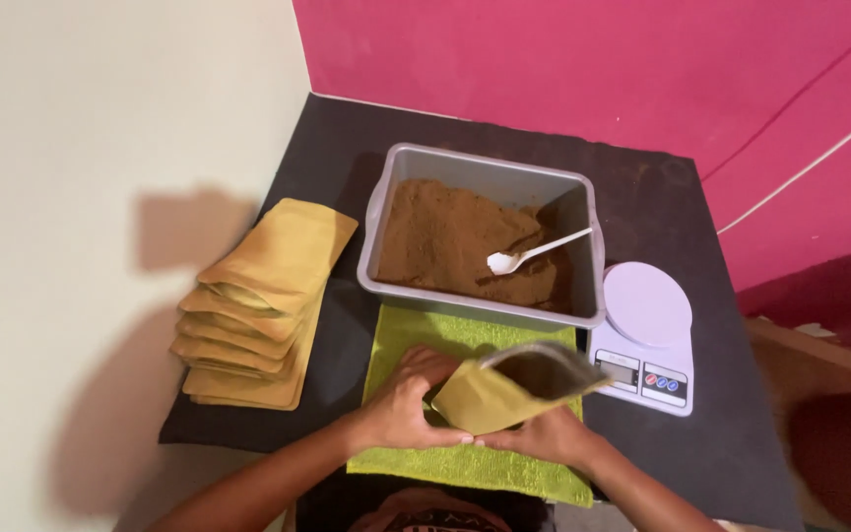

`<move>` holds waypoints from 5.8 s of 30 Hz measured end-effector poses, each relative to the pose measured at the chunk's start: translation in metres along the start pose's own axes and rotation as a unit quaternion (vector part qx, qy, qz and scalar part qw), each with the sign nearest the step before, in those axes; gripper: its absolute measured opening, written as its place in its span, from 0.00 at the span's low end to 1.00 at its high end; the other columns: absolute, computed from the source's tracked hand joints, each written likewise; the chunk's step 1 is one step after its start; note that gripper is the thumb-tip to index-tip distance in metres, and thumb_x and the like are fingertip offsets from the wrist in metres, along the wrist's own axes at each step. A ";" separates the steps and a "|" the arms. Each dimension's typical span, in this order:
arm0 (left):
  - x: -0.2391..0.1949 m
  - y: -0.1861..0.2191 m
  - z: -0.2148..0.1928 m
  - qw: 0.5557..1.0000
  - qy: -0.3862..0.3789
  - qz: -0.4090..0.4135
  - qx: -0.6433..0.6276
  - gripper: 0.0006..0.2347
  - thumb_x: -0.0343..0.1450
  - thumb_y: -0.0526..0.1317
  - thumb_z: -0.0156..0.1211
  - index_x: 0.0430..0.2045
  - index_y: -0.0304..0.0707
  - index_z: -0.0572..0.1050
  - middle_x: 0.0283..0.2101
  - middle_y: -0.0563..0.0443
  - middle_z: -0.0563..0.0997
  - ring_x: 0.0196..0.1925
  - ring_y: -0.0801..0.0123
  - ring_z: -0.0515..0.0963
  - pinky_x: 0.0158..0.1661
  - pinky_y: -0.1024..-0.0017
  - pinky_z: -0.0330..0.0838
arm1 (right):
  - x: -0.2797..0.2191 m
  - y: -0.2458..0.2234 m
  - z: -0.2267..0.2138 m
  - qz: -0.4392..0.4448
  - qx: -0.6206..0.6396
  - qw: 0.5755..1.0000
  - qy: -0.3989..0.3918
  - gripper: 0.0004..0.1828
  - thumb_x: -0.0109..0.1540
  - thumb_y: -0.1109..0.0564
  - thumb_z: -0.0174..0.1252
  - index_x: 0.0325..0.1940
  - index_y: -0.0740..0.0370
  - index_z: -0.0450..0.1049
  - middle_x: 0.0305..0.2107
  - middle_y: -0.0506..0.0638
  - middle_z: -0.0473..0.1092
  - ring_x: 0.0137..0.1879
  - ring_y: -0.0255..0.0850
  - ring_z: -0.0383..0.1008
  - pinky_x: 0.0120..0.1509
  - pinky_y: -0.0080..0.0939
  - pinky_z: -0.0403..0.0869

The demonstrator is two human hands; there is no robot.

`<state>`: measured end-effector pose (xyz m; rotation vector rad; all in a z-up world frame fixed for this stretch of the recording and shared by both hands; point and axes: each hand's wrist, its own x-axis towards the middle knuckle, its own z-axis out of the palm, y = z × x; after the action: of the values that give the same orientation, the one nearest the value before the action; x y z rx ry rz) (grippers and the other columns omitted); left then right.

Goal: Filling a yellow coffee bag with ground coffee using a small spoon and weighing it on a digital scale.

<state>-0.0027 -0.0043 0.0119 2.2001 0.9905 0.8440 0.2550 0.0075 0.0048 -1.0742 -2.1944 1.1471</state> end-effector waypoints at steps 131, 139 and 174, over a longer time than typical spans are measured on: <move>0.019 -0.030 0.008 0.989 -0.085 -0.078 0.089 0.42 0.55 0.57 0.77 0.58 0.27 0.68 0.57 0.33 0.76 0.61 0.47 0.73 0.70 0.49 0.53 | 0.026 -0.002 -0.007 -0.037 -0.010 0.999 0.010 0.51 0.44 0.45 0.78 0.65 0.65 0.63 0.56 0.63 0.70 0.61 0.56 0.75 0.59 0.59 0.83; 0.016 -0.028 0.004 0.999 -0.002 -0.013 0.048 0.30 0.53 0.48 0.77 0.45 0.27 0.75 0.46 0.37 0.80 0.54 0.47 0.74 0.62 0.52 0.60 | 0.023 0.011 -0.009 0.016 -0.001 1.000 0.027 0.50 0.40 0.40 0.79 0.59 0.65 0.71 0.49 0.61 0.79 0.53 0.53 0.83 0.57 0.56 0.83; 0.038 0.017 -0.029 0.999 -0.041 0.002 0.018 0.34 0.53 0.46 0.80 0.53 0.36 0.74 0.49 0.45 0.85 0.51 0.59 0.81 0.70 0.47 0.47 | 0.017 -0.014 -0.029 -0.116 -0.045 0.989 0.078 0.52 0.44 0.43 0.81 0.65 0.59 0.64 0.57 0.50 0.73 0.63 0.45 0.73 0.69 0.48 0.75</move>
<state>0.0029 0.0232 0.0537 2.2492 0.9682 0.7379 0.2581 0.0305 0.0329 -0.8820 -2.1961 0.8431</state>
